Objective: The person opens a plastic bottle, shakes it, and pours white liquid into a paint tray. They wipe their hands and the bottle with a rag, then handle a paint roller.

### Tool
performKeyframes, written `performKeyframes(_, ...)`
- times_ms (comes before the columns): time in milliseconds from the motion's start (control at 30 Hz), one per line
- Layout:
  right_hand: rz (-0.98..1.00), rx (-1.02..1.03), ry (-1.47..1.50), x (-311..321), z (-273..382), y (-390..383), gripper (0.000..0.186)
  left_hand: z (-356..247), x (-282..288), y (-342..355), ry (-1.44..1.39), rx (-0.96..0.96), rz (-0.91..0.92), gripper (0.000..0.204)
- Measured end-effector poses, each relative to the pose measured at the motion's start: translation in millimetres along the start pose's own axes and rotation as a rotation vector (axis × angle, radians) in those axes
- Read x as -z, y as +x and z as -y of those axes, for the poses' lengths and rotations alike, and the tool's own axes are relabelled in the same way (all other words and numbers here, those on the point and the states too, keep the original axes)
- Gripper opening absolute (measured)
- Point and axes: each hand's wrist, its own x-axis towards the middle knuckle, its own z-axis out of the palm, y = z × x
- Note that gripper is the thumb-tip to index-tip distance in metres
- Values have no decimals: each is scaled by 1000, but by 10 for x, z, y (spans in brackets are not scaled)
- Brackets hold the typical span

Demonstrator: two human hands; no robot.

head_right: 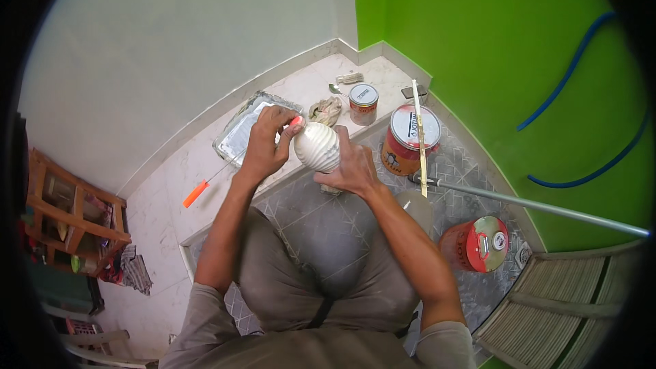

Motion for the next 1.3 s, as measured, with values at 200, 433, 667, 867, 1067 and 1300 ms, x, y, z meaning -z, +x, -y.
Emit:
performKeyframes(200,-108,121,236,53,176,19,95,-314,501,477,123,-240,392,24)
performKeyframes(433,-32,203,181,200,216,-28,93,-223,708,725,447,-672,760,33)
performKeyframes(667,25,191,139,151,165,-44,96,-162,628,732,469,-746,801,34)
performKeyframes(867,17,146,127,-2,63,-62,98,63,525,566,386,-602,723,35)
performKeyframes(1067,119,173,104,42,71,-69,96,171,485,415,317,-637,614,20)
performKeyframes(1300,149,212,242,85,149,-83,92,123,419,371,243,-514,499,29)
